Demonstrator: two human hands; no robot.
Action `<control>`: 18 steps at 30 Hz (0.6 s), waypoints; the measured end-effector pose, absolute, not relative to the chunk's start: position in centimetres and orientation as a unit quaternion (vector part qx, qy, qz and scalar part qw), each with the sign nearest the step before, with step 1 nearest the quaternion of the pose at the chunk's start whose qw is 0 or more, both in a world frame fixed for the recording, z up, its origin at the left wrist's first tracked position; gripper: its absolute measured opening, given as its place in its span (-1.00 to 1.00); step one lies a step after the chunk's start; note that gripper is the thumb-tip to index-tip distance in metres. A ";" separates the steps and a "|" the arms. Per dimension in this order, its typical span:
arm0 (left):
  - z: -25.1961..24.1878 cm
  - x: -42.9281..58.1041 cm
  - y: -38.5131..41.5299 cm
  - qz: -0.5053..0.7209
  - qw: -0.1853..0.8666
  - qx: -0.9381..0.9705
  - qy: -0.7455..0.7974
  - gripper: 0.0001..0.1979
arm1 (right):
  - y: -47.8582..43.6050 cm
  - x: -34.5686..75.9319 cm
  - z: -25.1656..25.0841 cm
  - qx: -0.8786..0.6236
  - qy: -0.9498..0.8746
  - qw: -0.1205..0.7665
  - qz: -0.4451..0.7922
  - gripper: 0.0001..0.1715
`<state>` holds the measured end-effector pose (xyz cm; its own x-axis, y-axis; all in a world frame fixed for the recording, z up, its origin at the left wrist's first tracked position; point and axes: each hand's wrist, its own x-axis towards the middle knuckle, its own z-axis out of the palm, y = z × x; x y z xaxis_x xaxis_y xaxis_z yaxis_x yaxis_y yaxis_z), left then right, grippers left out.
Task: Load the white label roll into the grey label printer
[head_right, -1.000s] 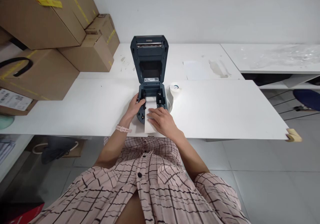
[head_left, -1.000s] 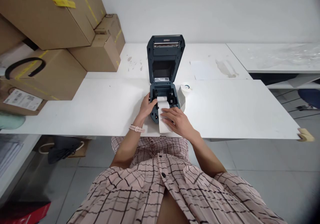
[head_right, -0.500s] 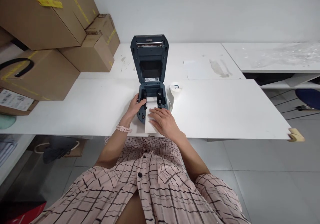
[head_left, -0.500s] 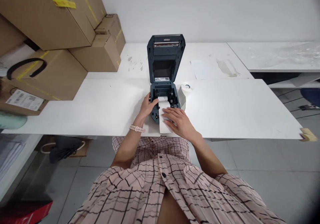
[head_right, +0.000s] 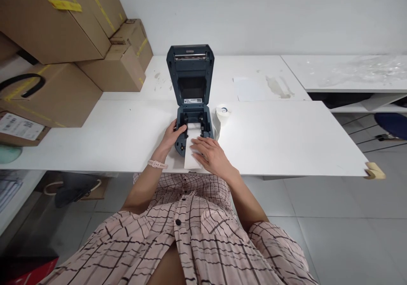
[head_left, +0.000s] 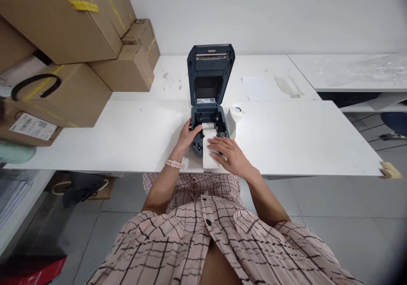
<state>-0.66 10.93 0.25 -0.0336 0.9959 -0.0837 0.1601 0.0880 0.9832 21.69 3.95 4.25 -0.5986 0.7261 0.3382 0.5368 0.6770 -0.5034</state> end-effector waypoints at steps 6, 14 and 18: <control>0.9 -0.4 9.3 0.434 0.474 0.513 0.569 -0.31 | 3.5 21.9 4.3 -0.360 -0.873 0.261 0.199 -0.65; 0.8 0.5 2.7 0.426 0.526 0.498 0.542 -0.09 | 14.6 24.7 9.3 -0.422 -0.754 0.471 0.177 -0.25; 1.1 0.6 1.1 0.413 0.540 0.505 0.532 0.01 | 27.1 23.4 11.5 -0.443 -0.737 0.461 0.220 0.03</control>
